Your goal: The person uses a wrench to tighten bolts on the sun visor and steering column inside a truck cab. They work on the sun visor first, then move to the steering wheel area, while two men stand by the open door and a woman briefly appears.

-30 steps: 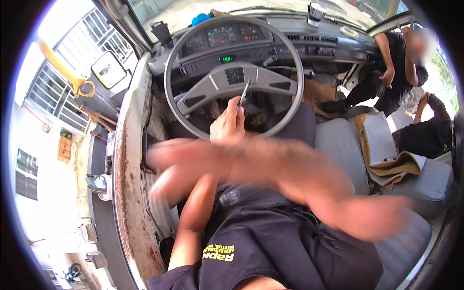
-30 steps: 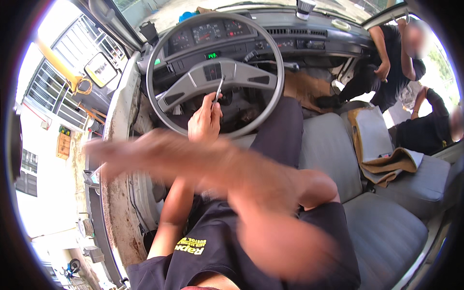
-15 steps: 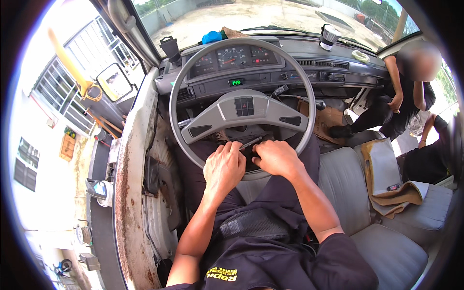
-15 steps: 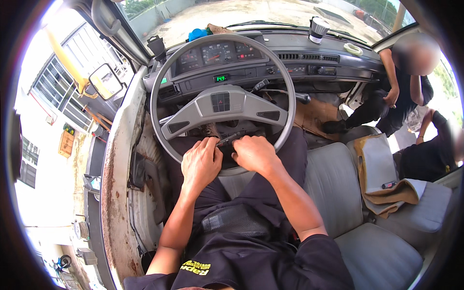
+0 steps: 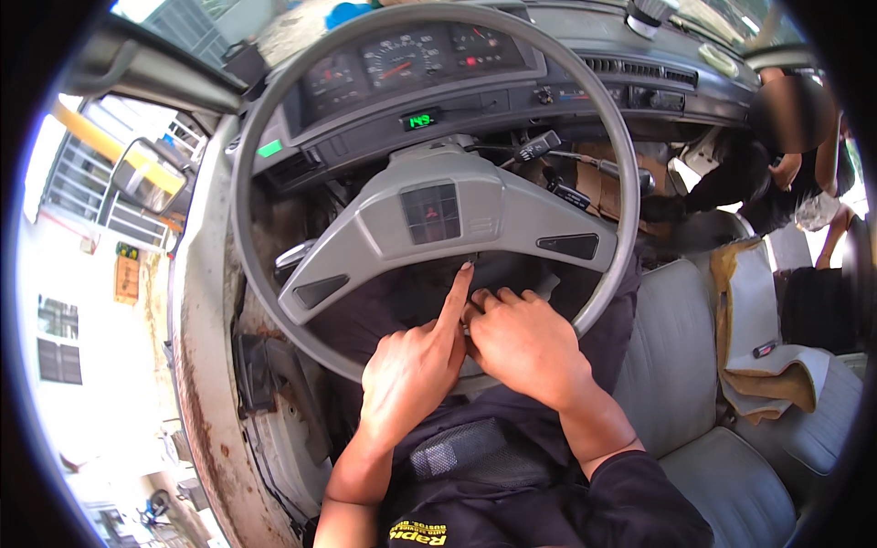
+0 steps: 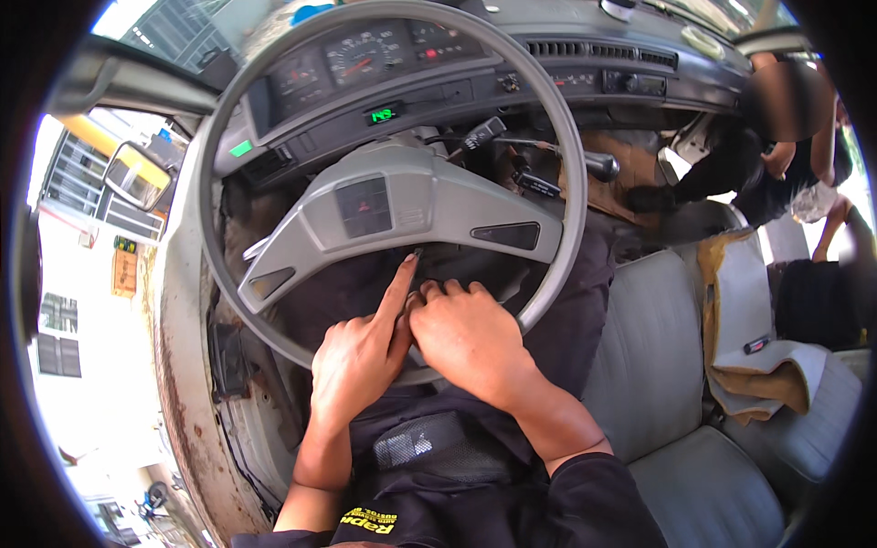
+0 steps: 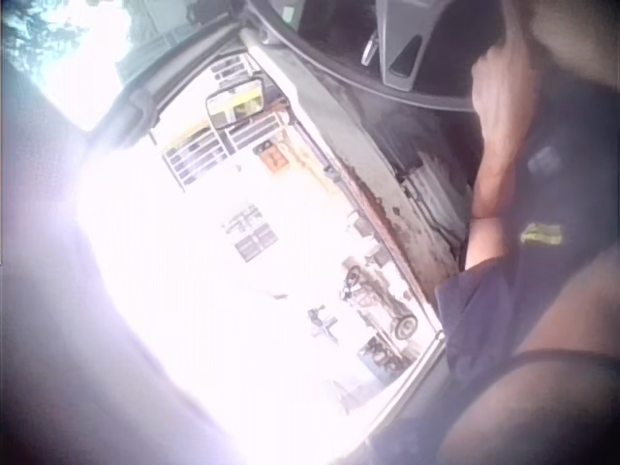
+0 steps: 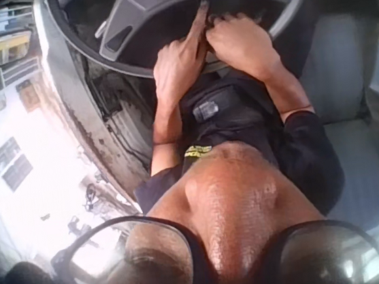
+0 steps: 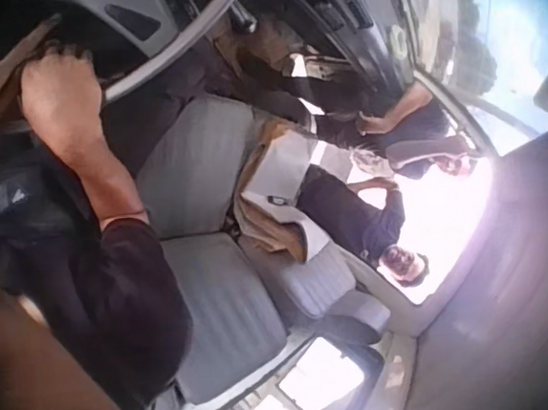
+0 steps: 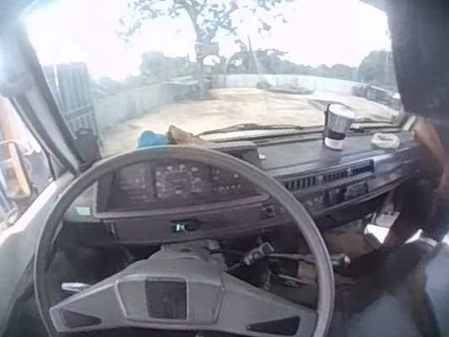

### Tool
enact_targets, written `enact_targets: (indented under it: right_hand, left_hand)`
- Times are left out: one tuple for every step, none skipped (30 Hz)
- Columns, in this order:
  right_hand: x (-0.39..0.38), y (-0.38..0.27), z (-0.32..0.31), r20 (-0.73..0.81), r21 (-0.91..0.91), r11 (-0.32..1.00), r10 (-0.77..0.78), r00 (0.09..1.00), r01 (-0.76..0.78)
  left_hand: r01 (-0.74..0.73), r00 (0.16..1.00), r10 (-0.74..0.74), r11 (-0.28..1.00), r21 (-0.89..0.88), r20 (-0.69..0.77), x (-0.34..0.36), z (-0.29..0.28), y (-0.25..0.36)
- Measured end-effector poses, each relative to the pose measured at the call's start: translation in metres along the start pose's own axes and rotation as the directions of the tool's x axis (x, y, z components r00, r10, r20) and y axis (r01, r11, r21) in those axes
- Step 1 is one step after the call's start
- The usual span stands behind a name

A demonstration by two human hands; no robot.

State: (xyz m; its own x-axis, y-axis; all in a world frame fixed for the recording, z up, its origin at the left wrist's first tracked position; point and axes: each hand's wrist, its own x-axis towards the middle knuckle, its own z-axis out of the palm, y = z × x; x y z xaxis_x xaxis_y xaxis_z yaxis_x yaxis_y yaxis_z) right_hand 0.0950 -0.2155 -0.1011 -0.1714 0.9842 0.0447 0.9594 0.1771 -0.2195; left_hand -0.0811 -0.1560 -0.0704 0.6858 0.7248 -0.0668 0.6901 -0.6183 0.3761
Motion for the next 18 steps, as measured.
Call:
enact_targets:
  right_hand:
    - [-0.001,0.0,0.002,0.006,-0.01,1.0,-0.003,1.0,0.003]
    - [-0.002,0.001,0.003,0.013,-0.018,1.0,-0.008,1.0,0.009]
    - [-0.004,0.004,0.0,0.039,-0.041,0.999,-0.015,0.999,0.016]
    - [-0.004,0.006,0.001,0.021,-0.029,0.999,-0.021,1.0,0.021]
    - [-0.005,0.007,0.002,0.004,-0.017,0.999,-0.027,1.0,0.027]
    - [-0.006,0.007,0.002,-0.014,-0.004,0.999,-0.033,0.999,0.033]
    - [-0.005,0.008,0.0,-0.002,0.02,0.999,-0.034,0.999,0.034]
    - [-0.004,0.008,-0.003,0.01,0.045,0.998,-0.034,0.999,0.034]
    - [-0.004,0.008,-0.005,0.022,0.07,0.997,-0.034,0.999,0.032]
    - [-0.004,0.009,-0.004,-0.003,0.067,0.996,-0.051,0.999,0.051]
    - [-0.004,0.009,-0.003,-0.027,0.064,0.996,-0.067,0.997,0.069]
    - [-0.005,0.008,-0.001,-0.051,0.061,0.995,-0.082,0.995,0.085]
    - [-0.005,0.009,0.002,-0.051,0.045,0.997,-0.065,0.997,0.068]
    - [-0.004,0.009,0.001,-0.046,0.073,0.995,-0.065,0.997,0.068]
    - [-0.004,0.011,-0.002,-0.042,0.101,0.993,-0.062,0.997,0.066]
    - [-0.004,0.011,-0.003,-0.036,0.132,0.99,-0.05,0.998,0.054]
    - [-0.004,0.01,-0.004,0.014,0.076,0.997,-0.034,0.999,0.033]
    - [-0.005,0.01,-0.002,-0.005,0.089,0.995,-0.04,0.999,0.04]
  left_hand:
    - [-0.009,1.0,0.009,1.0,-0.006,0.019,0.002,0.002,-0.001]
    - [-0.036,0.998,0.037,0.999,-0.022,0.058,0.006,0.002,-0.003]
    - [-0.059,0.993,0.063,0.998,-0.038,0.096,0.009,0.001,-0.005]
    - [-0.085,0.989,0.091,0.995,-0.056,0.121,0.012,0.001,-0.007]
    - [-0.083,0.988,0.091,0.994,-0.069,0.124,0.013,0.002,-0.007]
    - [-0.088,0.987,0.094,0.995,-0.047,0.133,0.013,0.003,-0.008]
    - [-0.096,0.986,0.099,0.995,-0.025,0.137,0.013,0.003,-0.009]
    - [-0.105,0.984,0.105,0.994,-0.004,0.142,0.013,0.003,-0.01]
    - [-0.154,0.984,0.148,0.987,0.049,0.101,0.012,0.002,-0.011]
    - [-0.199,0.979,0.193,0.975,0.101,0.059,0.011,0.001,-0.012]
    - [-0.241,0.97,0.241,0.958,0.153,0.02,0.01,-0.001,-0.012]
    - [-0.261,0.965,0.258,0.954,0.149,0.044,0.01,-0.007,-0.013]
    - [-0.286,0.958,0.278,0.947,0.148,0.07,0.012,-0.017,-0.012]
    - [-0.306,0.951,0.294,0.94,0.15,0.096,0.014,-0.027,-0.012]
    - [-0.308,0.947,0.295,0.946,0.102,0.128,0.019,-0.035,-0.012]
    - [-0.273,0.952,0.261,0.96,0.061,0.162,0.023,-0.036,-0.017]
    - [-0.274,0.955,0.264,0.96,0.062,0.138,0.024,-0.028,-0.026]
    - [-0.275,0.957,0.267,0.959,0.062,0.115,0.024,-0.019,-0.031]
